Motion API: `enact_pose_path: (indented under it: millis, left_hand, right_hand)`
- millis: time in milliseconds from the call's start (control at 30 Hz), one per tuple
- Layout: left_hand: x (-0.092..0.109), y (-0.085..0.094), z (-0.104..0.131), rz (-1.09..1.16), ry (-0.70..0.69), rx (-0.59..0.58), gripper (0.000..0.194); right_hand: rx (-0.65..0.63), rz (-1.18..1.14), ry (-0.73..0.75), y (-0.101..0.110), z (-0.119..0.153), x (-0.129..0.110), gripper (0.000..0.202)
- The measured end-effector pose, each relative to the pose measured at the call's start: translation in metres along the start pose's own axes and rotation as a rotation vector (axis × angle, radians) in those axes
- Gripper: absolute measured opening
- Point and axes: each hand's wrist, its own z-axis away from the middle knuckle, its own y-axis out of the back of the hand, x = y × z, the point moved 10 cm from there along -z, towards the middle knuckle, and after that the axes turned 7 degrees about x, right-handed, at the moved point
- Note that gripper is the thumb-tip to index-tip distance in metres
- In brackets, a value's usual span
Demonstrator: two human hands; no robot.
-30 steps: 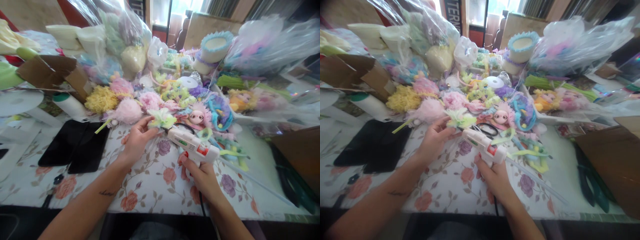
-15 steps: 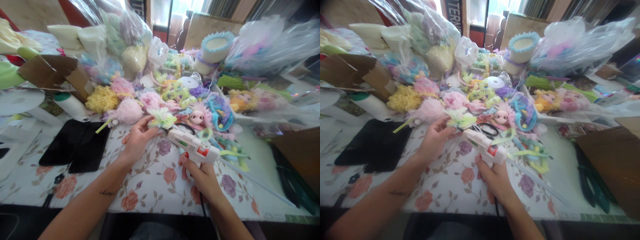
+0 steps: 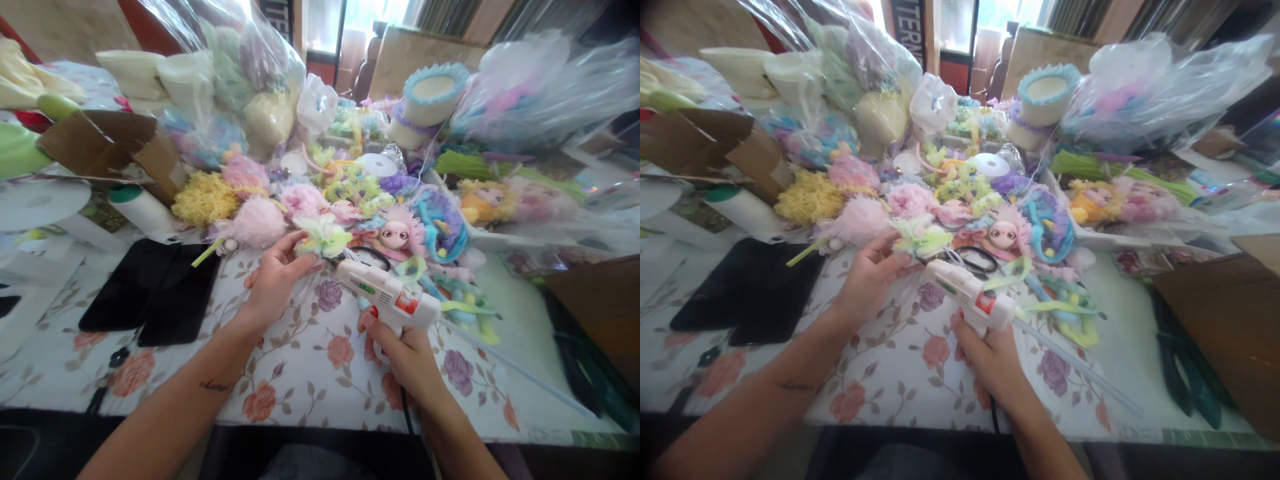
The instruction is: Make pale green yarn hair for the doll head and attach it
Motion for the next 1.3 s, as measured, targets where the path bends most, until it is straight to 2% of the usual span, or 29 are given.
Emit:
enact_pose_path:
  millis: [233, 400, 700, 1000, 1300]
  left_hand:
    - [0.0012, -0.0035, 0.0016, -0.003, -0.002, -0.032, 0.04]
    - [-0.0011, -0.003, 0.0011, -0.014, -0.01, -0.036, 0.04]
    - [-0.0063, -0.0031, 0.0006, -0.026, -0.007, -0.056, 0.044]
    - [-0.0024, -0.0043, 0.0014, -0.017, -0.014, -0.048, 0.043]
    - [-0.0009, -0.0028, 0.0003, 0.005, -0.007, -0.026, 0.039]
  right_hand:
    - [0.021, 0.005, -0.044, 0.0006, 0.0026, -0.0004, 0.03]
    - [0.048, -0.018, -0.034, 0.0021, 0.0034, -0.0055, 0.028]
    - [0.022, -0.052, 0.003, 0.0, -0.0011, -0.0014, 0.027]
    - [0.038, -0.023, -0.019, 0.0012, 0.0015, -0.005, 0.026]
    - [0.029, 0.001, -0.052, 0.0014, 0.001, 0.0022, 0.027]
